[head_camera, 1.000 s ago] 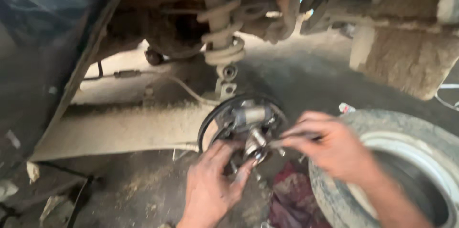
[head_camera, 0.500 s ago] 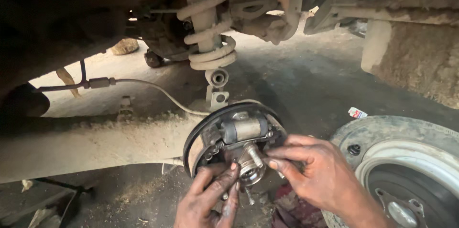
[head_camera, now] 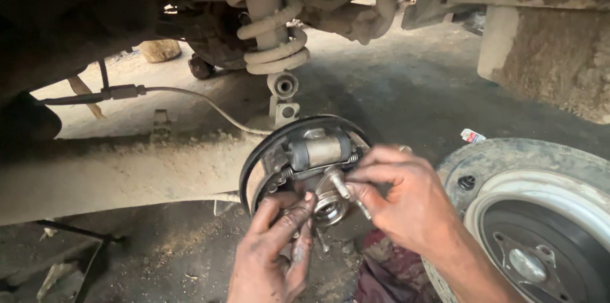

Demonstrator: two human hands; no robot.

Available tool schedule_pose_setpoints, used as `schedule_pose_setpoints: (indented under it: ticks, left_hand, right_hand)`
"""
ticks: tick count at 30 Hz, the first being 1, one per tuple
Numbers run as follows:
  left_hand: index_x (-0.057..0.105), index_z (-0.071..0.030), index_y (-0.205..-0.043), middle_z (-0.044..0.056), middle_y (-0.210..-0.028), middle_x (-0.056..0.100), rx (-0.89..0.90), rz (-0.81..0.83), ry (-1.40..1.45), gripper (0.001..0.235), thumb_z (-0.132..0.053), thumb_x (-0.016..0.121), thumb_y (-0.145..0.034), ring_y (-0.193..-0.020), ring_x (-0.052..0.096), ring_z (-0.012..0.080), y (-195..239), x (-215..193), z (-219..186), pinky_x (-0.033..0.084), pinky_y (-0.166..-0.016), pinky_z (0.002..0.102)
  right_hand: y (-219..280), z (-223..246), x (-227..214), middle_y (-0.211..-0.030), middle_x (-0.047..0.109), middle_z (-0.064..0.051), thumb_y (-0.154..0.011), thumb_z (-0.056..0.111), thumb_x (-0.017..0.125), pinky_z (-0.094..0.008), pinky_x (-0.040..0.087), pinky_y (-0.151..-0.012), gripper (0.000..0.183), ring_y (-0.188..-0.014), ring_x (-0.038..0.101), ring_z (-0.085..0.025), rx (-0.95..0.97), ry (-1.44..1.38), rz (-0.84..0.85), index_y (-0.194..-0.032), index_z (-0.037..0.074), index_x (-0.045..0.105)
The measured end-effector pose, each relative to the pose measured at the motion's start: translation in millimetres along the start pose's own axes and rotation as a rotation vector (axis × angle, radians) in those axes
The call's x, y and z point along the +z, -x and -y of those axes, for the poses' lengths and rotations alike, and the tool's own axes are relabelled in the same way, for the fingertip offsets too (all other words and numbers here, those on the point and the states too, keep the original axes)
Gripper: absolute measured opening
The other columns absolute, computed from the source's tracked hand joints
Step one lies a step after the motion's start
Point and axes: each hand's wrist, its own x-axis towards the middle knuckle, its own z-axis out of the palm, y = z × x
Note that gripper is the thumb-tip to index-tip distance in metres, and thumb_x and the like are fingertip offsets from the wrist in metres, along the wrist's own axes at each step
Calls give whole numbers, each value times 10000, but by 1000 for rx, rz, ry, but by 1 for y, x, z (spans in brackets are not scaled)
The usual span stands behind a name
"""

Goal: The person works on a vehicle's rear drum brake assembly with the wheel removed. They repeatedly rotate the wheel hub and axle by hand, then wipe the hub and surrounding brake components with a cloth. The person continues to rotate and wipe the hub throughout the clip.

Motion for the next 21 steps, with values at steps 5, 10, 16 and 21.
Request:
schedule_pose_setpoints:
  ticks: [5,10,16,21]
  left_hand:
    - [751,-96,-1214,107,-1159,716,31,-15,-3,431,42,675,-812,-1037,770,213,1,-2,-2,612,-842,305]
    - [754,-112,-1219,100,-1160,716,25,-24,-8,438,38,686,-813,-1036,764,213,1,1,-5,610,-849,304]
    - [744,-107,-1228,105,-1175,706,20,2,-30,444,44,681,-815,-1048,761,221,2,0,-5,609,-840,304]
    - [743,-106,-1231,110,-1187,708,50,15,-48,459,43,678,-802,-1054,758,228,1,-6,-8,591,-857,318]
  right_hand:
    - [-5,-1,-14,-810,739,-64,-753,189,815,-359,564,-693,219,-770,689,-242,116,-46,263,-952,99,808]
    - [1,-3,-16,-885,754,-65,-789,138,794,-381,554,-737,147,-829,704,-268,-103,120,229,-920,72,804]
    - [3,4,-8,-909,740,-44,-855,117,734,-341,559,-704,100,-793,707,-210,-337,44,-122,-933,78,783]
    - [0,-1,-10,-874,755,-31,-825,116,758,-345,558,-702,88,-763,702,-210,-250,83,20,-893,100,812]
